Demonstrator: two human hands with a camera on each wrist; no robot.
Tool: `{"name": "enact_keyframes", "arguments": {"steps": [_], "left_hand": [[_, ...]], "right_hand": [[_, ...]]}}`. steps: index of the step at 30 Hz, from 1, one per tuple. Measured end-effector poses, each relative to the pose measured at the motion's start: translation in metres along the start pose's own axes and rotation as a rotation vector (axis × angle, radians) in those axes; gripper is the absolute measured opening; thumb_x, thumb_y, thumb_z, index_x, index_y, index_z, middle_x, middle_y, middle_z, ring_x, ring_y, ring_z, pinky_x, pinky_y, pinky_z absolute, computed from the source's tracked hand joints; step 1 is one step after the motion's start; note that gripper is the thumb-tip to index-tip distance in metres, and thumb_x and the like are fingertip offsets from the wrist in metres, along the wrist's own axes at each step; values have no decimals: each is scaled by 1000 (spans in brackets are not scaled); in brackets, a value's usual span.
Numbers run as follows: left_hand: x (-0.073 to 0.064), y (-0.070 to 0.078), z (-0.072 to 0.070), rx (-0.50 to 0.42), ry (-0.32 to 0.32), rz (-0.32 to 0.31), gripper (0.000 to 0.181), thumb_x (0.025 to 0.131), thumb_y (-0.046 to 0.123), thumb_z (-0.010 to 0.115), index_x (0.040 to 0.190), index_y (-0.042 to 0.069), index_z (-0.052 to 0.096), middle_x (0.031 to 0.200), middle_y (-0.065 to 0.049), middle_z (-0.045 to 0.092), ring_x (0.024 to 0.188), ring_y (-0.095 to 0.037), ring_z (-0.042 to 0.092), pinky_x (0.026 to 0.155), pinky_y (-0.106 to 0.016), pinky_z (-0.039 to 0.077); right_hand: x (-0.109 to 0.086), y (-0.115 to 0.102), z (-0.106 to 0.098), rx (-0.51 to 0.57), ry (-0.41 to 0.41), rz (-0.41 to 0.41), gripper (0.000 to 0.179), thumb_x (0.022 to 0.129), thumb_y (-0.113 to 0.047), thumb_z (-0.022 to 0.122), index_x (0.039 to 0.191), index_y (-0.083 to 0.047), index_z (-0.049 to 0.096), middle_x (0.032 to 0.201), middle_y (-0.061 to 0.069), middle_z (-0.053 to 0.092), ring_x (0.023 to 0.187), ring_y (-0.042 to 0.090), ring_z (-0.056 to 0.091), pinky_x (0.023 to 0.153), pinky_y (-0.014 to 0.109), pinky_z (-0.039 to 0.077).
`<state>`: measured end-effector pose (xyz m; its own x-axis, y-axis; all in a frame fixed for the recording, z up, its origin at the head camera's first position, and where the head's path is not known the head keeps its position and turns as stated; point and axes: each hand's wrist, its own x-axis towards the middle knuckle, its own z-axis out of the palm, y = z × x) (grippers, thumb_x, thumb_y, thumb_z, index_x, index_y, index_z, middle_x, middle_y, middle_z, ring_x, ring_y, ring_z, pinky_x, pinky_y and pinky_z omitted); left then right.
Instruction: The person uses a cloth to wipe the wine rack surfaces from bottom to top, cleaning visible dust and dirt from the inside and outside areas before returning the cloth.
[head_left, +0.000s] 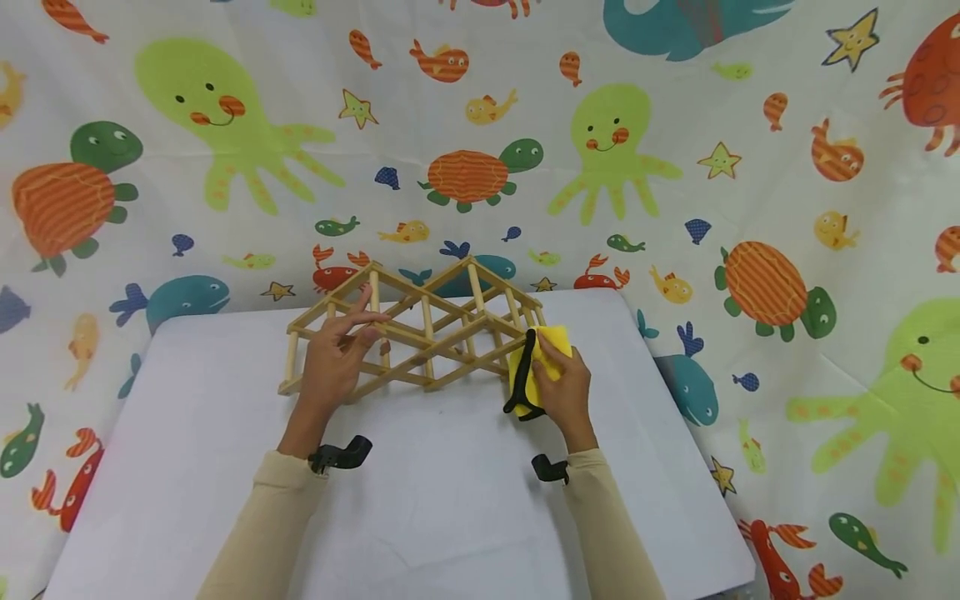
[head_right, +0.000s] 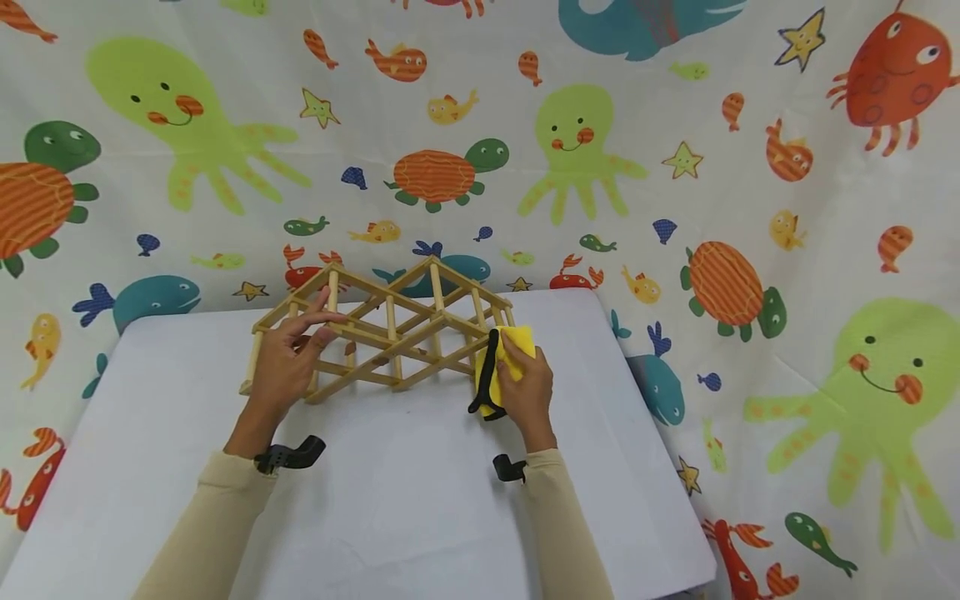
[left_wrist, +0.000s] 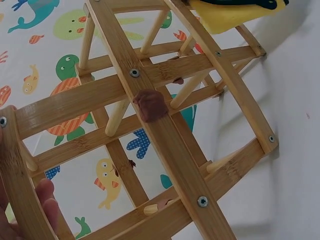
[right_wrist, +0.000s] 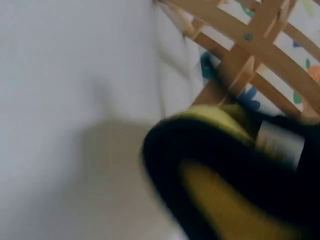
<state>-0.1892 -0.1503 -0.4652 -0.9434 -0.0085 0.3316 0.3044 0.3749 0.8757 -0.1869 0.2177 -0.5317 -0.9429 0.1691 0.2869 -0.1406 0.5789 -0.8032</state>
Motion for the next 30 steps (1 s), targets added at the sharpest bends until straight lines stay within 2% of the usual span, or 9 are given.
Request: {"name": "enact_keyframes", "arguments": {"steps": [5,8,11,15,19,22,24,26,30], "left_hand": [[-3,-3,1,10,-4,-8,28,107,29,65,131,21,76,167,12,43,135,-24,53,91,-8,48],[-3,-3,0,14,4,-2,28,107,28,65,131,20,76,167,10,44,132,-24,54,88,-10,48],[-2,-4,1,6,-4,-6,28,107,29,65,130,19,76,167,9,43,137,-27,53,88,-13,47],[-1,-4,2,4,-9,-13,28,107,31,65,130,19,76,167,11,42,141,-29,52,87,-14,47],[2,-5,1,-9,6,7,27,107,27,65,129,19,77,167,11,43,144,-30,51,86,-11,48],[2,-5,0,-16,8,17,26,107,26,65,129,19,77,166,12,44,147,-32,49,86,-9,48],[1,-5,0,-15,8,17,26,106,25,65,129,20,77,166,11,44,147,-32,49,86,-8,48],[0,-6,0,-15,7,17,26,106,25,66,129,20,77,166,10,44,146,-33,50,84,-8,48],[0,-8,1,-13,5,20,26,106,25,66,129,19,77,167,10,43,146,-32,50,83,-10,48]], "right_hand": [[-5,21,-12,-148,0,143,52,95,-14,75,142,-34,67,110,19,67,81,26,53,67,34,41],[-9,28,-20,-190,8,211,52,96,-16,74,144,-34,66,110,21,66,84,30,55,68,37,43],[-13,28,-26,-211,73,243,52,96,-16,74,145,-32,66,119,23,68,96,35,62,75,39,48],[-19,20,-29,-132,201,189,51,98,-17,77,145,-34,66,124,21,69,102,30,65,78,29,55],[-17,-2,-28,67,354,87,51,100,-18,76,144,-40,64,131,18,65,111,22,64,85,14,56],[-15,-20,-24,219,417,38,52,101,-17,75,145,-42,63,138,14,60,119,20,62,91,11,56],[-15,-27,-16,274,405,17,53,101,-15,75,145,-41,62,140,12,59,120,20,62,90,11,56],[-17,-32,-6,302,353,3,54,101,-14,75,147,-39,62,143,11,58,121,21,61,91,13,57],[-25,-31,19,257,234,-49,58,101,-11,74,151,-35,58,148,13,56,123,24,61,97,22,58]]}}
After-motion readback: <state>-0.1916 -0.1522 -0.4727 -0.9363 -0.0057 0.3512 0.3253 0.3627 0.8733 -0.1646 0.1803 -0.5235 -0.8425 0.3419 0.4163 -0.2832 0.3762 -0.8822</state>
